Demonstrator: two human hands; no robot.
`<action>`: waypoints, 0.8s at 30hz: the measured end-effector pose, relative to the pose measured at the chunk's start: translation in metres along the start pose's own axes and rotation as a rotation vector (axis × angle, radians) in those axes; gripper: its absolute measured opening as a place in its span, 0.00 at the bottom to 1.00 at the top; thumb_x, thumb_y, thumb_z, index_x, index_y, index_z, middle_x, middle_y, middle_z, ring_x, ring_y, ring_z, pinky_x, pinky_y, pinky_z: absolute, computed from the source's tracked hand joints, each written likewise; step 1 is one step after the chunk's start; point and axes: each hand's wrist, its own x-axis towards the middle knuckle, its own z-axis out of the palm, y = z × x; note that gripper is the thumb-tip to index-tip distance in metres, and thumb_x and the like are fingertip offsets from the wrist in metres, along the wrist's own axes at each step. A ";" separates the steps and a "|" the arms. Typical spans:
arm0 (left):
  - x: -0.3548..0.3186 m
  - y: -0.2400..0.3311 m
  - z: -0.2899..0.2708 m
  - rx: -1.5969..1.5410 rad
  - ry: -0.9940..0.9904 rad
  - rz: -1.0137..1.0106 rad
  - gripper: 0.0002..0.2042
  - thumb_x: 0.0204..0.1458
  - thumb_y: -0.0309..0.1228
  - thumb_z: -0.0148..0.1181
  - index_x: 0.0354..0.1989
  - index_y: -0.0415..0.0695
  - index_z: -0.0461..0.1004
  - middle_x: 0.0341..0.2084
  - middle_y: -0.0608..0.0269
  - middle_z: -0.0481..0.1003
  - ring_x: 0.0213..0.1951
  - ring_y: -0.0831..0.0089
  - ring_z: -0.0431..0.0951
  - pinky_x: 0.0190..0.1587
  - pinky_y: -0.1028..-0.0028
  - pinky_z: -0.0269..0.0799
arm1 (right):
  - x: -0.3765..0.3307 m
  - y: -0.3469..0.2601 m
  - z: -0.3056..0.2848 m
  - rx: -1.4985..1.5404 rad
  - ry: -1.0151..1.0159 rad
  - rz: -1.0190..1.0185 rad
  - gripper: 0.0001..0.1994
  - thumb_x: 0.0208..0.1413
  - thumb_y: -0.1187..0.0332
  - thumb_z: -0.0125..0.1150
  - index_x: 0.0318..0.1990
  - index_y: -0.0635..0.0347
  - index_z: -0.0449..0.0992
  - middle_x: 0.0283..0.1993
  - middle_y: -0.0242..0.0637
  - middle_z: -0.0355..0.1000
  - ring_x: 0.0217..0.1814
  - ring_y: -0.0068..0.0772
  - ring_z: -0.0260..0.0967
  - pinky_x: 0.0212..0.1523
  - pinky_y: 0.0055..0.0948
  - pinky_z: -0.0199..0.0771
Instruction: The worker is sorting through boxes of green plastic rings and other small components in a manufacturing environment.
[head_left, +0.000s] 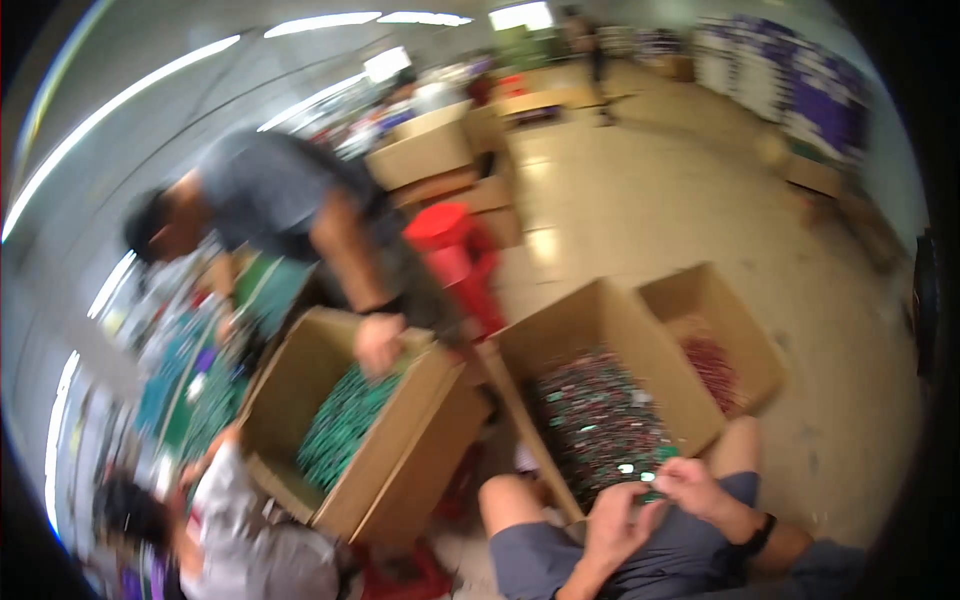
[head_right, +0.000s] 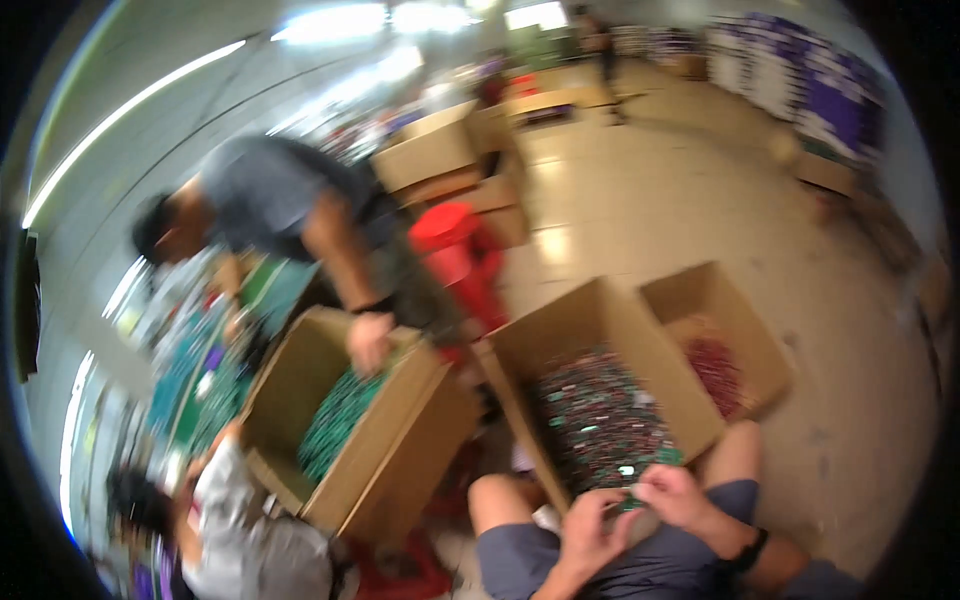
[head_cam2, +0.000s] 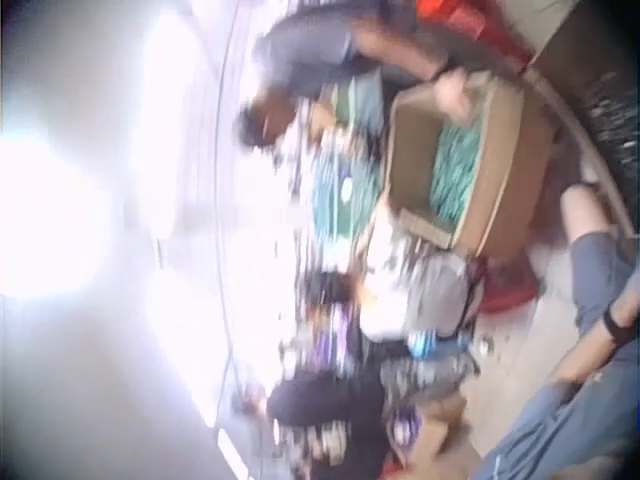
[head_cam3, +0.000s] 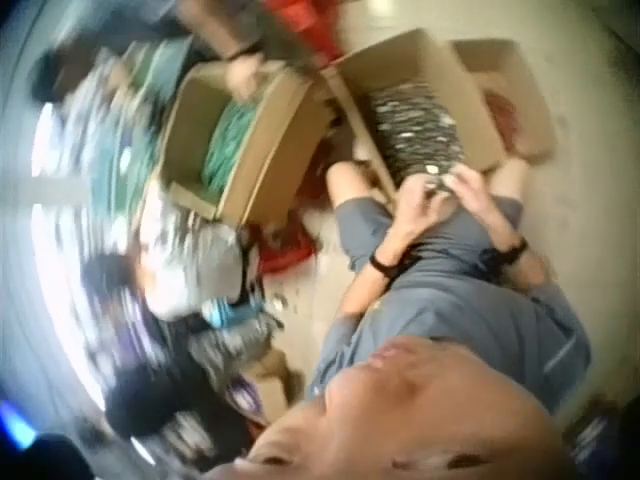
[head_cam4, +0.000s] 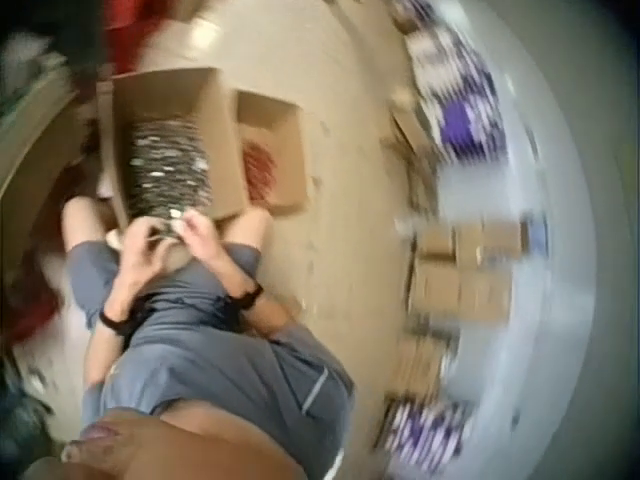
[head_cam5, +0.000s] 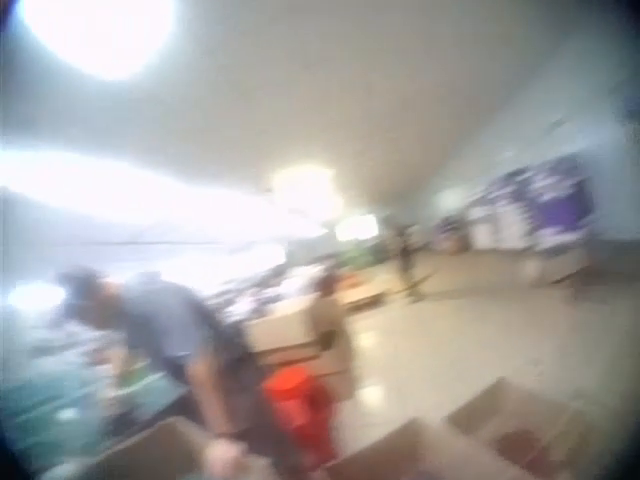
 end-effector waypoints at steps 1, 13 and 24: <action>-0.001 -0.006 0.001 -0.021 -0.011 -0.078 0.17 0.45 0.27 0.74 0.41 0.39 0.74 0.35 0.55 0.79 0.39 0.57 0.81 0.43 0.65 0.77 | -0.006 -0.019 0.011 -0.346 0.078 -0.199 0.06 0.53 0.71 0.64 0.30 0.60 0.72 0.26 0.41 0.72 0.28 0.41 0.73 0.31 0.34 0.72; 0.012 -0.006 0.025 -0.186 -0.051 0.013 0.16 0.45 0.25 0.72 0.37 0.41 0.68 0.37 0.51 0.79 0.38 0.56 0.80 0.42 0.65 0.76 | -0.020 -0.049 -0.011 -0.540 0.156 -0.408 0.08 0.62 0.69 0.61 0.31 0.59 0.71 0.27 0.29 0.67 0.29 0.19 0.64 0.31 0.25 0.67; 0.023 0.003 0.031 -0.164 0.025 0.121 0.21 0.48 0.24 0.72 0.36 0.42 0.58 0.37 0.48 0.79 0.37 0.58 0.80 0.43 0.67 0.74 | -0.017 -0.055 -0.008 -0.302 0.227 -0.106 0.07 0.58 0.70 0.60 0.30 0.61 0.70 0.27 0.39 0.69 0.27 0.41 0.71 0.28 0.38 0.70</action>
